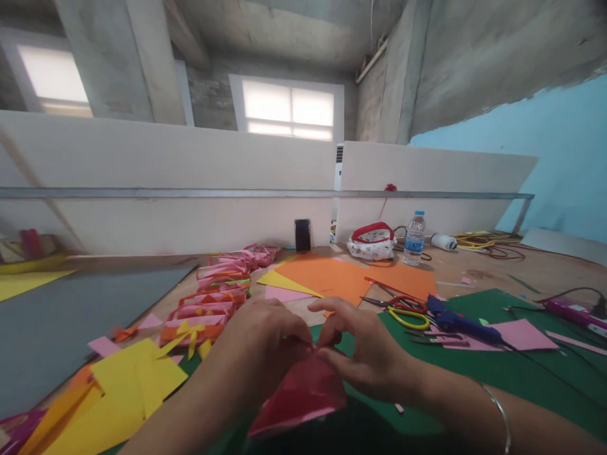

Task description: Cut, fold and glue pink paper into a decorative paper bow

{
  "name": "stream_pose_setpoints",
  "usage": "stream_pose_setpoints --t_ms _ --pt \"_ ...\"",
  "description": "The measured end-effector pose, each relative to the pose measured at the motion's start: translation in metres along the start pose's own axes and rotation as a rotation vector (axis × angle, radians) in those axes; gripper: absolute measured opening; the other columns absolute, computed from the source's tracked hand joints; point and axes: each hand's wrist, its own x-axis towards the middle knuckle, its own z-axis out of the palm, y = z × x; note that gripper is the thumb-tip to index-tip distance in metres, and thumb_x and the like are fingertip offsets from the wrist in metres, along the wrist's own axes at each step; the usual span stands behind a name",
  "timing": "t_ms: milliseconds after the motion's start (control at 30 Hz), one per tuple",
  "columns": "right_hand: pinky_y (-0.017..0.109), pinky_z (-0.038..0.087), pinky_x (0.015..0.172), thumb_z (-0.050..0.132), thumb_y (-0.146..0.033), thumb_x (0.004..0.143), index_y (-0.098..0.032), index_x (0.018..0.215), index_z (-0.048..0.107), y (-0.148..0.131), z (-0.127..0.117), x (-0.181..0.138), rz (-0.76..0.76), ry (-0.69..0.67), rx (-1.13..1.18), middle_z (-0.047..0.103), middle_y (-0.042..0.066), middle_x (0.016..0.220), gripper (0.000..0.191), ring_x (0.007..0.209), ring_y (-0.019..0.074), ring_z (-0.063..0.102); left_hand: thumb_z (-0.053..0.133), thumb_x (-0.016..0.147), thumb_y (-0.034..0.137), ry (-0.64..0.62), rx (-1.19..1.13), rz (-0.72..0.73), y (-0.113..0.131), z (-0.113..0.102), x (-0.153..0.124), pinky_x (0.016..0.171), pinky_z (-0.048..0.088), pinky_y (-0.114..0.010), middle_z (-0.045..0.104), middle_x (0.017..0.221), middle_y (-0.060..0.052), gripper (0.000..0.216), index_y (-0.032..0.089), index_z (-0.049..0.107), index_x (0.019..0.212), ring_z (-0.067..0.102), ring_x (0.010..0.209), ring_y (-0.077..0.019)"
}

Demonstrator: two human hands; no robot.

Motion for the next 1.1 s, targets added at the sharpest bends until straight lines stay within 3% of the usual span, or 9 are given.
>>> stream_pose_setpoints --t_ms 133,233,400,533,667,800,867,967,1100 --pt "0.023 0.046 0.069 0.059 -0.008 0.070 -0.018 0.110 0.053 0.004 -0.004 0.003 0.030 -0.030 0.006 0.062 -0.003 0.068 0.042 0.065 0.0106 0.058 0.060 0.070 0.024 0.036 -0.260 -0.136 -0.015 -0.006 -0.004 0.065 0.044 -0.025 0.070 0.070 0.006 0.013 0.030 0.070 0.077 0.063 0.068 -0.0139" --pt "0.021 0.044 0.064 0.056 -0.006 0.070 -0.018 0.107 0.055 0.007 -0.005 0.004 0.056 -0.090 0.009 0.061 -0.003 0.067 0.038 0.063 0.0099 0.056 0.061 0.071 0.028 0.013 -0.388 -0.180 -0.018 -0.002 -0.007 0.066 0.046 -0.025 0.071 0.068 0.007 0.029 0.030 0.066 0.100 0.065 0.067 -0.0140" --pt "0.020 0.036 0.054 0.057 -0.015 0.074 -0.015 0.075 0.061 0.008 -0.001 0.004 0.075 -0.180 -0.081 0.055 -0.003 0.062 0.004 0.057 0.0088 0.047 0.063 0.068 0.025 0.085 -0.307 -0.149 -0.008 0.012 -0.006 0.066 0.046 -0.028 0.070 0.069 0.007 0.040 0.033 0.063 0.107 0.064 0.070 -0.0167" --pt "0.021 0.031 0.052 0.054 -0.019 0.077 -0.014 0.062 0.057 0.011 0.000 0.007 0.175 -0.057 -0.046 0.049 -0.003 0.057 0.015 0.056 0.0090 0.042 0.057 0.075 0.038 0.262 -0.281 -0.219 -0.004 0.021 -0.002 0.079 0.044 -0.036 0.070 0.091 0.003 0.044 0.032 0.053 0.119 0.062 0.090 -0.0212" --pt "0.020 0.034 0.051 0.053 -0.018 0.074 -0.014 0.071 0.054 0.019 -0.002 0.013 0.376 0.093 0.190 0.052 -0.002 0.063 0.006 0.058 0.0098 0.046 0.056 0.072 0.052 0.439 -0.311 -0.375 -0.007 0.025 0.001 0.076 0.045 -0.037 0.062 0.099 -0.006 0.045 0.020 0.051 0.103 0.058 0.090 -0.0230" --pt "0.019 0.032 0.048 0.054 -0.013 0.068 -0.016 0.069 0.046 0.023 0.001 0.015 0.456 0.150 0.332 0.047 -0.005 0.062 0.009 0.055 0.0080 0.042 0.062 0.065 0.052 0.275 -0.146 -0.328 -0.006 0.031 0.000 0.069 0.042 -0.035 0.056 0.082 -0.004 0.034 0.020 0.051 0.061 0.055 0.081 -0.0224" --pt "0.018 0.031 0.048 0.053 -0.011 0.067 -0.016 0.069 0.045 0.021 0.003 0.014 0.449 0.146 0.365 0.046 -0.005 0.061 0.010 0.055 0.0076 0.042 0.063 0.065 0.053 0.230 -0.026 -0.276 -0.003 0.033 -0.002 0.071 0.040 -0.036 0.056 0.079 -0.003 0.037 0.020 0.054 0.052 0.053 0.082 -0.0232" --pt "0.018 0.031 0.048 0.050 -0.009 0.068 -0.017 0.070 0.044 0.017 0.005 0.011 0.403 0.119 0.433 0.047 -0.006 0.061 0.010 0.055 0.0071 0.041 0.065 0.064 0.053 0.209 0.133 -0.236 0.001 0.034 -0.005 0.071 0.038 -0.037 0.058 0.079 -0.003 0.030 0.023 0.064 0.060 0.052 0.083 -0.0255" --pt "0.018 0.031 0.048 0.050 -0.006 0.066 -0.016 0.070 0.045 0.018 0.003 0.012 0.362 0.106 0.429 0.047 -0.006 0.062 0.013 0.055 0.0069 0.042 0.060 0.072 0.033 0.239 0.163 -0.212 -0.001 0.033 -0.004 0.069 0.038 -0.034 0.062 0.082 -0.003 0.012 0.024 0.066 0.075 0.055 0.084 -0.0240"
